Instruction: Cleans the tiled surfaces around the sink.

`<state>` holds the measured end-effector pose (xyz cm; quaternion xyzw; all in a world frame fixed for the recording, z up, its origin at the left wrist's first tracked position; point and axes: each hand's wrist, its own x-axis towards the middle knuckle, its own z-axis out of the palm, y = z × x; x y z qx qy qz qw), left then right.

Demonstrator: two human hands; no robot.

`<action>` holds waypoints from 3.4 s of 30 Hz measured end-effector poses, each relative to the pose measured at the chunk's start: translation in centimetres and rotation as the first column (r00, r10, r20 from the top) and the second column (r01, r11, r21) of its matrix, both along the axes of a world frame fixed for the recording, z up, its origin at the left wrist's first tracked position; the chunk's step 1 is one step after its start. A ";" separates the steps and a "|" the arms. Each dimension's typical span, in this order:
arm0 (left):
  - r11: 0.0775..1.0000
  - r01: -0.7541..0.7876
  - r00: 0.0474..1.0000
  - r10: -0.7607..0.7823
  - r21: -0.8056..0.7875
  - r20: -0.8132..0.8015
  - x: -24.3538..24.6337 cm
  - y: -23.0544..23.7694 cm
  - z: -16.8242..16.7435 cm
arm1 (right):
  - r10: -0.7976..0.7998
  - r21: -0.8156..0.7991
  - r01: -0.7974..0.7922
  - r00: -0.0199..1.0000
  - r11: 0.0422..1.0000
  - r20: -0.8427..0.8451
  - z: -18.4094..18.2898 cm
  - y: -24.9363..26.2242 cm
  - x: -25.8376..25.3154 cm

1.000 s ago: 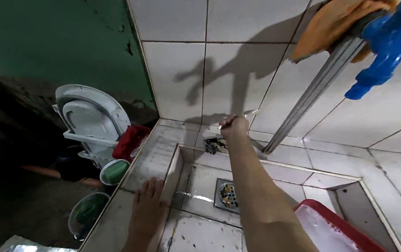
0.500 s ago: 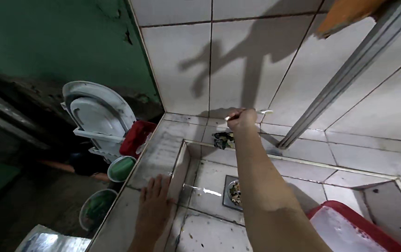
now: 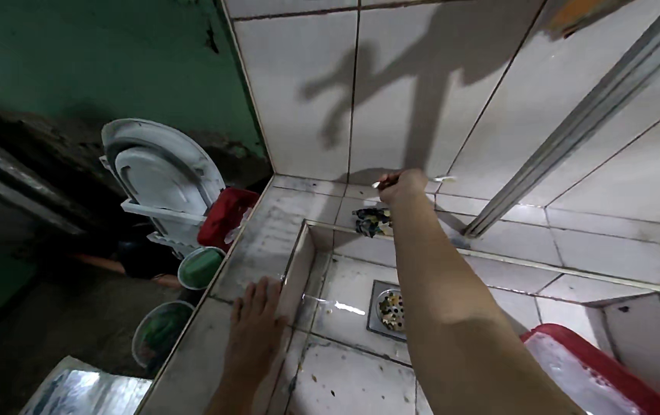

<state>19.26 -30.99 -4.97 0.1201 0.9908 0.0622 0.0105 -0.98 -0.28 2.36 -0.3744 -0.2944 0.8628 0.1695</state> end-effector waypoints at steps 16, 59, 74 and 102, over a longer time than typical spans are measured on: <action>0.999 -0.015 1.000 0.014 0.029 0.019 -0.4 0.0 0.3 | 0.086 0.206 -0.077 0.996 0.975 -0.034 1.9 -0.2 0.8; 0.999 -0.011 1.000 0.010 0.036 0.018 -0.5 0.1 -0.1 | -0.079 0.438 -0.826 0.493 -0.354 0.867 -1.5 5.3 22.5; 0.996 0.042 0.996 -0.035 0.083 -0.078 -0.5 -0.3 -0.6 | -0.038 0.486 -0.844 0.506 -0.228 0.861 -2.0 6.1 12.5; 0.995 0.029 1.000 -0.028 0.092 -0.010 -0.7 -0.1 -0.2 | -0.021 0.387 -0.843 0.425 -0.374 0.905 -2.1 6.8 14.2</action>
